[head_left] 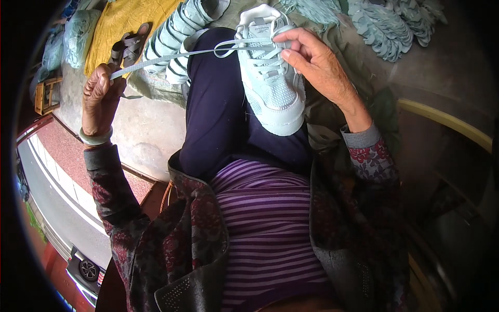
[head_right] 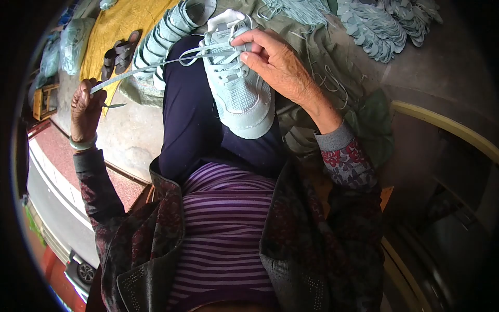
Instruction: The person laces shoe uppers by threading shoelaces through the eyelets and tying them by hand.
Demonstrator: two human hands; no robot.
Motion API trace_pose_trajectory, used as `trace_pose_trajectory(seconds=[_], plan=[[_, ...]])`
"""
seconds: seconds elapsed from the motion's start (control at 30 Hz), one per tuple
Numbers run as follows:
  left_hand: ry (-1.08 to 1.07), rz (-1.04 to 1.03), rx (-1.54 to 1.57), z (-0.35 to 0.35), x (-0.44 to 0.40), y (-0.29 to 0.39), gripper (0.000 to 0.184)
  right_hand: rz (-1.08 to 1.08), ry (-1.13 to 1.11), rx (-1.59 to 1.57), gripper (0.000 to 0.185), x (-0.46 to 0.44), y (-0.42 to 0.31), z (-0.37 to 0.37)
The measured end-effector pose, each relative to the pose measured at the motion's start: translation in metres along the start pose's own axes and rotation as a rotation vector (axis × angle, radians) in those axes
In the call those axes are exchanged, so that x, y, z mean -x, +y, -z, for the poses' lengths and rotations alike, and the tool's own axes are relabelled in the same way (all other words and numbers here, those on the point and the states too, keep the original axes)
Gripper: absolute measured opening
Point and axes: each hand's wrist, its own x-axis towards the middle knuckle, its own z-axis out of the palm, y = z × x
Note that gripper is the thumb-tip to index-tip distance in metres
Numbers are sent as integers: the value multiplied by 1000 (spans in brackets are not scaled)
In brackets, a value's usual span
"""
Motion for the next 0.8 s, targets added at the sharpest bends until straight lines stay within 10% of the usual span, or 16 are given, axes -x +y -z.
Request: trace_pose_trajectory(seconds=[0.33,0.6,0.8], plan=[[-391,-100,-82,-60,-20,45,35,-42,29,-49,23,6,1,0],[-741,-222,-220,-127,-47,74,31,323,-6,31,22,-8,-54,-1],[-520,-124,30,-181,-59,61,25,297,-64,-327,29,2,-128,39]])
